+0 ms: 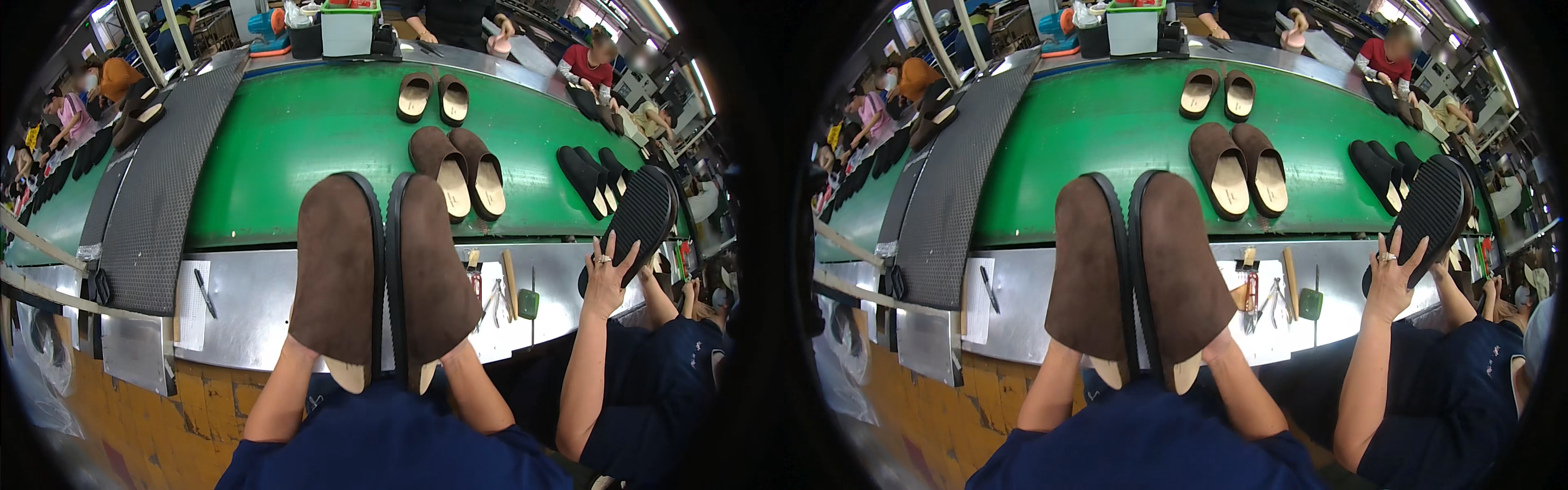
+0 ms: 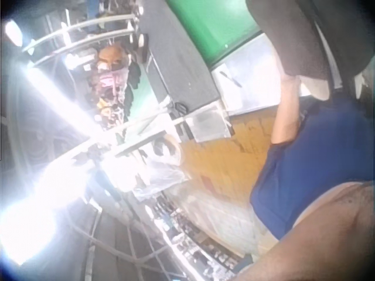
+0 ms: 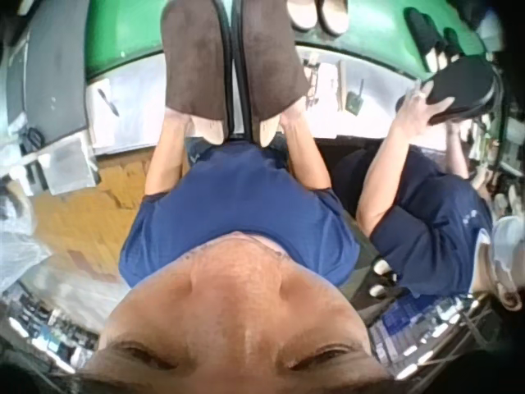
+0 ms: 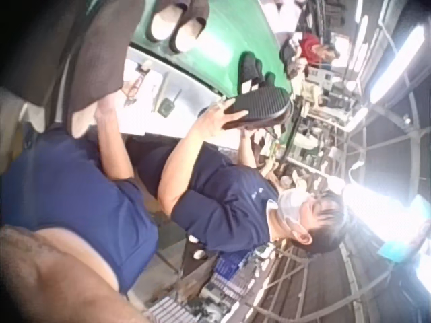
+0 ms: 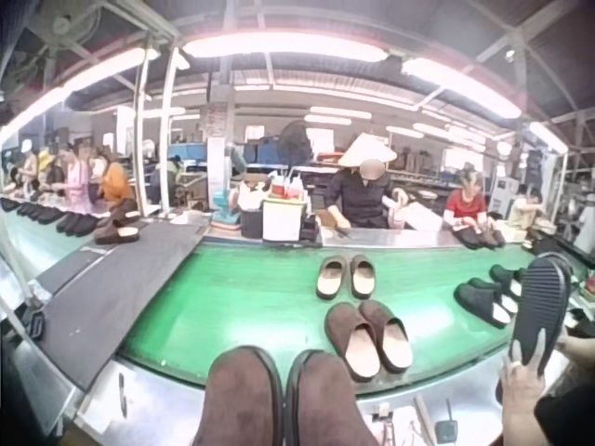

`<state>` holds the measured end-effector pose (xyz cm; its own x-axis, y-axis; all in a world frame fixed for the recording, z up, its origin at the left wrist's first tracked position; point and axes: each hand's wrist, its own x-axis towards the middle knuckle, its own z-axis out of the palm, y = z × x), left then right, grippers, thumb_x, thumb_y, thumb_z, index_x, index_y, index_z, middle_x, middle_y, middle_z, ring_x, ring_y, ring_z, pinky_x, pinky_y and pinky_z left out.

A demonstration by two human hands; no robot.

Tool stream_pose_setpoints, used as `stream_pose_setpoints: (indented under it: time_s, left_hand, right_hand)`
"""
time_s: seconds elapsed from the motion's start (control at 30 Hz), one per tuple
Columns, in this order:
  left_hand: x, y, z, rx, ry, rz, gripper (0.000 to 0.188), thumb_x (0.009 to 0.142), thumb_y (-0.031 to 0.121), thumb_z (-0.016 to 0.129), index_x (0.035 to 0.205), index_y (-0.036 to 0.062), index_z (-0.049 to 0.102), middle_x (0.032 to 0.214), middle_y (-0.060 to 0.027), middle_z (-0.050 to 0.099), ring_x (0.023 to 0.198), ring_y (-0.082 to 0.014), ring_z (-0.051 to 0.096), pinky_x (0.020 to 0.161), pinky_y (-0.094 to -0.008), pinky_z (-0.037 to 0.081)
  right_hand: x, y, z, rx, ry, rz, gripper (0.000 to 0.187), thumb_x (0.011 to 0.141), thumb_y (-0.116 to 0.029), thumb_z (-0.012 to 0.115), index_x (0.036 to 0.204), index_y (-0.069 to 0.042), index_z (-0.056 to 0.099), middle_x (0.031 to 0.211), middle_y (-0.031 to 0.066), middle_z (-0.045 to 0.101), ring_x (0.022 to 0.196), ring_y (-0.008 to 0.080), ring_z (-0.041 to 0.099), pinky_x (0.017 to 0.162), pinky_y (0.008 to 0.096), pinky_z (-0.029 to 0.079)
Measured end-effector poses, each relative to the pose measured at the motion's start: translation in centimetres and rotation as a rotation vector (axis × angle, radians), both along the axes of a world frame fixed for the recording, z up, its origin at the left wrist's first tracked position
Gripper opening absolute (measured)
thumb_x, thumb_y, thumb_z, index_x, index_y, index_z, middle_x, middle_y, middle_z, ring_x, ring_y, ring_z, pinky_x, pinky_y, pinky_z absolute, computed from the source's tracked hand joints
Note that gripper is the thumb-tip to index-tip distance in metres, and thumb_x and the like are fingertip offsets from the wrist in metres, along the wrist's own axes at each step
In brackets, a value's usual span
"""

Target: The person uses a small wooden block to rub and smooth the inner edges and insoles of brown and black slipper uppers on a green conveyor belt. They repeatedly pick up pairs, rub specific areas, and place them back on the belt while other workers perform similar tasks nearby.

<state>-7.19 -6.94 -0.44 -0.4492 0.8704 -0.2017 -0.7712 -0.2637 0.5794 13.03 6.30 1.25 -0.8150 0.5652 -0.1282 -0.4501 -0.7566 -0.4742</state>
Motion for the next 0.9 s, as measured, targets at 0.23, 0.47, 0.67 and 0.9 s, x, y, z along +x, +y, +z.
stream_pose_setpoints:
  time_s: [0.23, 0.47, 0.67, 0.9]
  left_hand:
    - [0.7, 0.3, 0.4, 0.087, -0.005, -0.162, 0.049, 0.106, 0.030, 0.033, 0.147, 0.0027, 0.036, 0.145, -0.0137, 0.045, 0.129, -0.0273, 0.050, 0.108, -0.0407, 0.042]
    - [0.8, -0.6, 1.1, 0.142, -0.112, -0.190, 0.050, 0.106, 0.032, 0.032, 0.143, 0.0002, 0.040, 0.138, -0.0139, 0.051, 0.123, -0.0263, 0.053, 0.107, -0.0384, 0.043]
    - [0.1, -1.3, 1.9, 0.165, -0.173, -0.202, 0.051, 0.105, 0.034, 0.032, 0.140, -0.0018, 0.044, 0.131, -0.0140, 0.055, 0.118, -0.0255, 0.056, 0.106, -0.0365, 0.043]
    - [-2.5, -4.0, 3.8, -0.092, 0.734, 0.318, 0.058, 0.103, 0.040, 0.032, 0.130, -0.0072, 0.052, 0.117, -0.0138, 0.062, 0.110, -0.0208, 0.059, 0.098, -0.0332, 0.044]
  right_hand:
    - [-0.1, -0.1, -3.7, 1.663, -0.878, 0.023, 0.051, 0.103, -0.023, 0.046, 0.149, -0.005, 0.033, 0.146, 0.0109, 0.044, 0.133, 0.0191, 0.043, 0.112, 0.0310, 0.034]
    - [1.7, -0.3, -2.7, 1.613, -0.991, 0.065, 0.051, 0.102, -0.025, 0.049, 0.147, -0.005, 0.037, 0.140, 0.0118, 0.048, 0.129, 0.0196, 0.044, 0.110, 0.0310, 0.035]
    - [1.7, -0.5, 1.5, 1.581, -1.054, 0.103, 0.053, 0.101, -0.023, 0.050, 0.148, -0.004, 0.034, 0.147, 0.0113, 0.042, 0.132, 0.0193, 0.043, 0.112, 0.0311, 0.033]
    - [3.3, 1.0, 3.4, 0.756, -0.470, -0.414, 0.057, 0.102, -0.042, 0.038, 0.131, 0.005, 0.050, 0.119, 0.0180, 0.061, 0.103, 0.0219, 0.060, 0.090, 0.0344, 0.047]
